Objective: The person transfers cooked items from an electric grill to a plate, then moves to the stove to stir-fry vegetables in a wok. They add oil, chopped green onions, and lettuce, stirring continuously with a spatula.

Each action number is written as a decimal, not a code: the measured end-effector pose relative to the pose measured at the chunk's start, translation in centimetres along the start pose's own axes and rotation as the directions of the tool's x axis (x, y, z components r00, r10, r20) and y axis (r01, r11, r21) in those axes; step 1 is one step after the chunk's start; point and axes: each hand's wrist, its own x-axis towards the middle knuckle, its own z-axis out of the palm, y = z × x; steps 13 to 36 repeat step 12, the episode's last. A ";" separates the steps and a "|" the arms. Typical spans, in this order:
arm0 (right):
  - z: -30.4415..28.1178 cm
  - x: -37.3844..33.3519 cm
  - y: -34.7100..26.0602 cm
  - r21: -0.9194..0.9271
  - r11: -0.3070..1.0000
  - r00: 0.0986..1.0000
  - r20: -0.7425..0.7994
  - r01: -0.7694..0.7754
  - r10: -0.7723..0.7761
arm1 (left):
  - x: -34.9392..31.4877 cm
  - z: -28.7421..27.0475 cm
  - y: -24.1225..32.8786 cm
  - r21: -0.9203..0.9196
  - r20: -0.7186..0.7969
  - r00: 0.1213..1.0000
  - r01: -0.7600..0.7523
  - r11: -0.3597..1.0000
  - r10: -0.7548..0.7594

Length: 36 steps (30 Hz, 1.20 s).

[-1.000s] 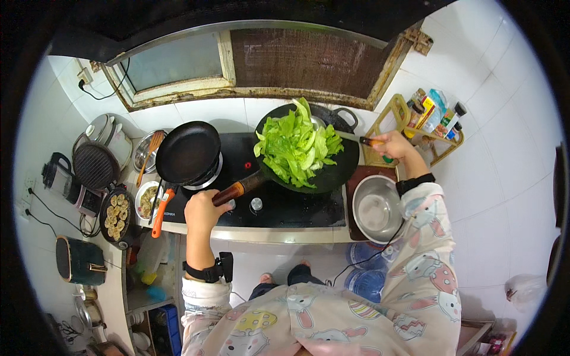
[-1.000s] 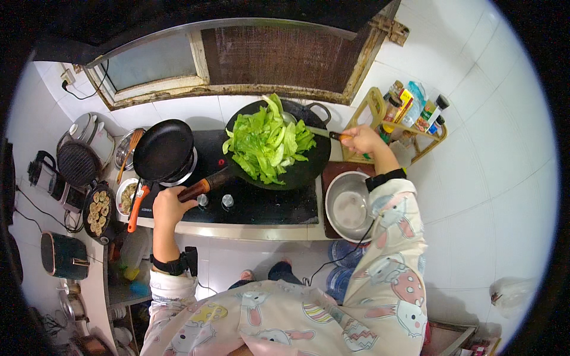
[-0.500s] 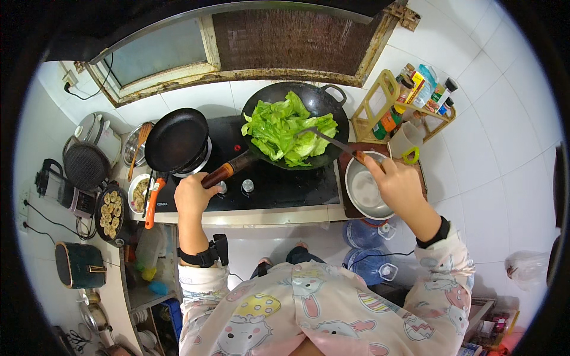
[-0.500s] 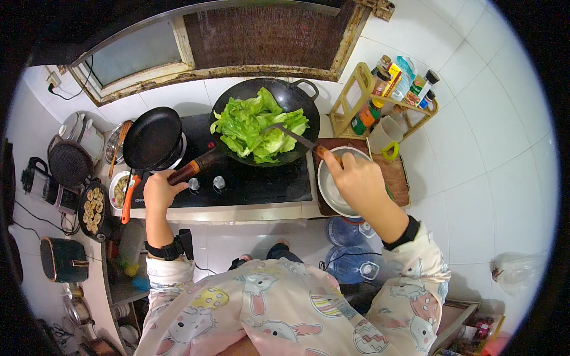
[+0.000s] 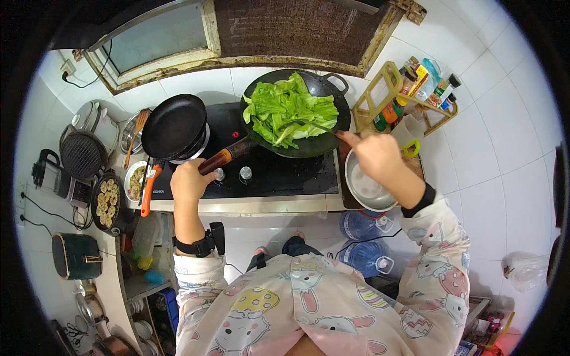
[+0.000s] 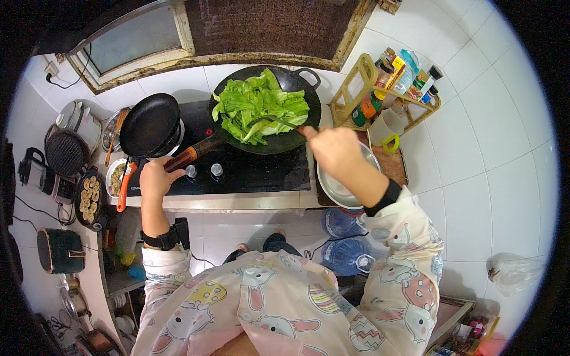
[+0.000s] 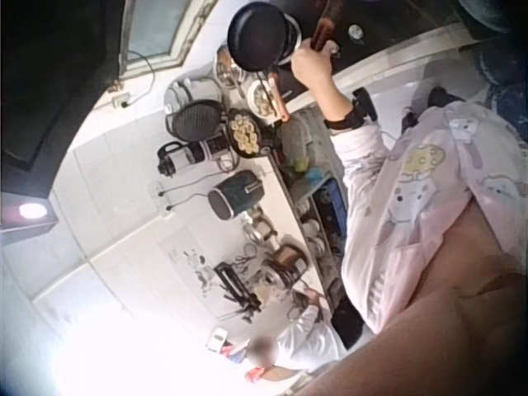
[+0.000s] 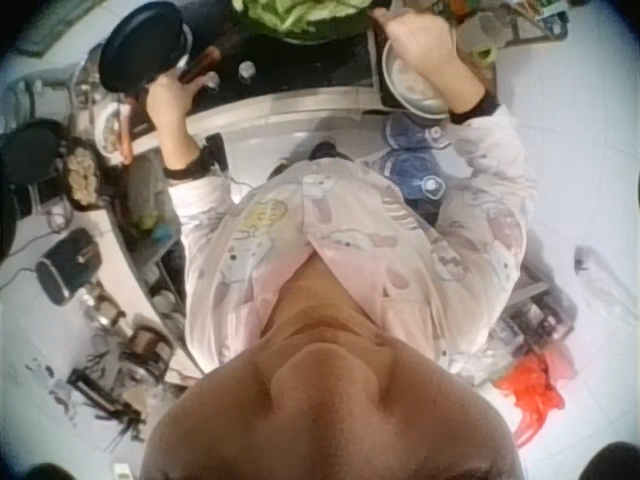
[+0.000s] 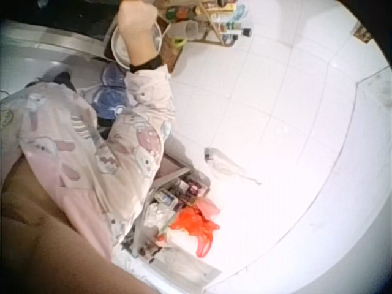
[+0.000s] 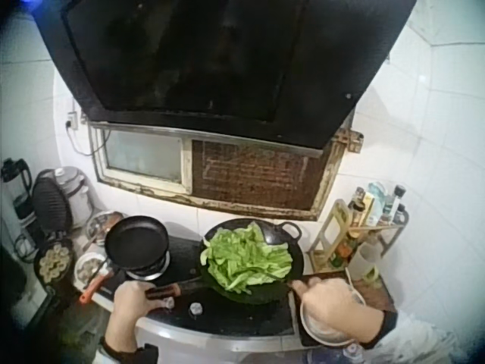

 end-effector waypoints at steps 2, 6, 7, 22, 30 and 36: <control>-2.3 -0.3 2.0 0.022 0.994 0.989 0.103 -0.105 0.103 | 0.1 0.0 -0.2 -0.002 -0.014 1.000 -0.017 1.000 0.017; -6.7 1.4 7.8 0.169 0.923 0.935 0.150 -0.346 0.323 | 0.3 0.2 -0.6 -0.001 -0.053 0.998 -0.034 0.999 0.034; -7.1 2.6 9.5 0.241 0.880 0.903 0.239 -0.410 0.356 | 0.3 0.2 -0.6 0.001 -0.056 0.998 -0.032 0.999 0.032; -2.9 11.4 14.5 0.131 0.826 0.778 0.444 -0.548 0.445 | 0.6 -0.7 -0.1 0.013 0.007 1.000 0.004 1.000 -0.004; -2.9 11.4 14.5 0.131 0.826 0.778 0.444 -0.548 0.445 | 0.6 -0.7 -0.1 0.013 0.007 1.000 0.004 1.000 -0.004; -2.9 11.4 14.5 0.131 0.826 0.778 0.444 -0.548 0.445 | 0.6 -0.7 -0.1 0.013 0.007 1.000 0.004 1.000 -0.004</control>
